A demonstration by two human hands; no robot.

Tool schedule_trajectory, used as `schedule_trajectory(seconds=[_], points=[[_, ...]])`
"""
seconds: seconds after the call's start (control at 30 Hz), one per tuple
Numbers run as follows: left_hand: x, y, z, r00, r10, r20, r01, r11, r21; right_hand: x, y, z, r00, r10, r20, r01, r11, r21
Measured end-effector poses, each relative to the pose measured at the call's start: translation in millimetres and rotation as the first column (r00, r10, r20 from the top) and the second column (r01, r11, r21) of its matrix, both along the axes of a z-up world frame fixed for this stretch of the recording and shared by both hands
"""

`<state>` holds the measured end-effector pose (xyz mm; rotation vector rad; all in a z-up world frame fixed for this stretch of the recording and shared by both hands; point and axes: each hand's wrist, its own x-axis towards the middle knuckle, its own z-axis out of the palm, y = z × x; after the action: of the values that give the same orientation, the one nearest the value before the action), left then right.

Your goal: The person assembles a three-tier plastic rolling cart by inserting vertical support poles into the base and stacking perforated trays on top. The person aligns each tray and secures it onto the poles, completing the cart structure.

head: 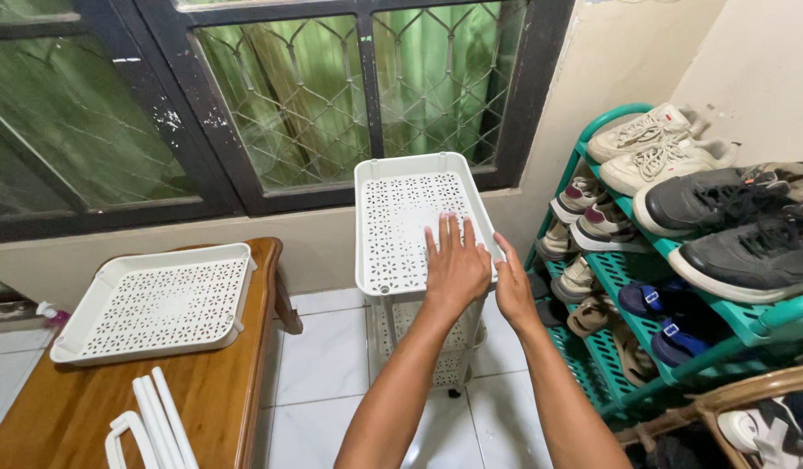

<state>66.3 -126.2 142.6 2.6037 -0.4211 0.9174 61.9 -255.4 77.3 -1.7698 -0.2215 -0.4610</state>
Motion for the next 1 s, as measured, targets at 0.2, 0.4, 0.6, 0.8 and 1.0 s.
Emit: schedule_trajectory(seconds=[0.2,0.4,0.6,0.8,1.0], points=[[-2,12,1,0.995,-0.093,-0.038,0.089,0.992,-0.087,-5,1,4,0.999,0.012,-0.031,-0.012,1.0,0.002],[-31,85,15,0.987,0.158,-0.043,-0.162,0.976,-0.144,-14,-1,7,0.993,0.028,-0.115,-0.024,0.999,0.034],[-61,132,-35,0.991,0.064,-0.117,-0.129,0.693,-0.71,16,-20,8,0.935,0.156,-0.319,-0.059,0.955,0.292],[-45,131,-78,0.989,-0.017,-0.146,-0.118,0.495,-0.861,33,-31,2,0.904,0.306,-0.298,-0.155,0.885,0.439],[-3,184,-103,0.973,-0.105,-0.204,-0.138,0.444,-0.885,-19,3,-7,0.984,0.096,-0.148,-0.06,0.971,0.233]])
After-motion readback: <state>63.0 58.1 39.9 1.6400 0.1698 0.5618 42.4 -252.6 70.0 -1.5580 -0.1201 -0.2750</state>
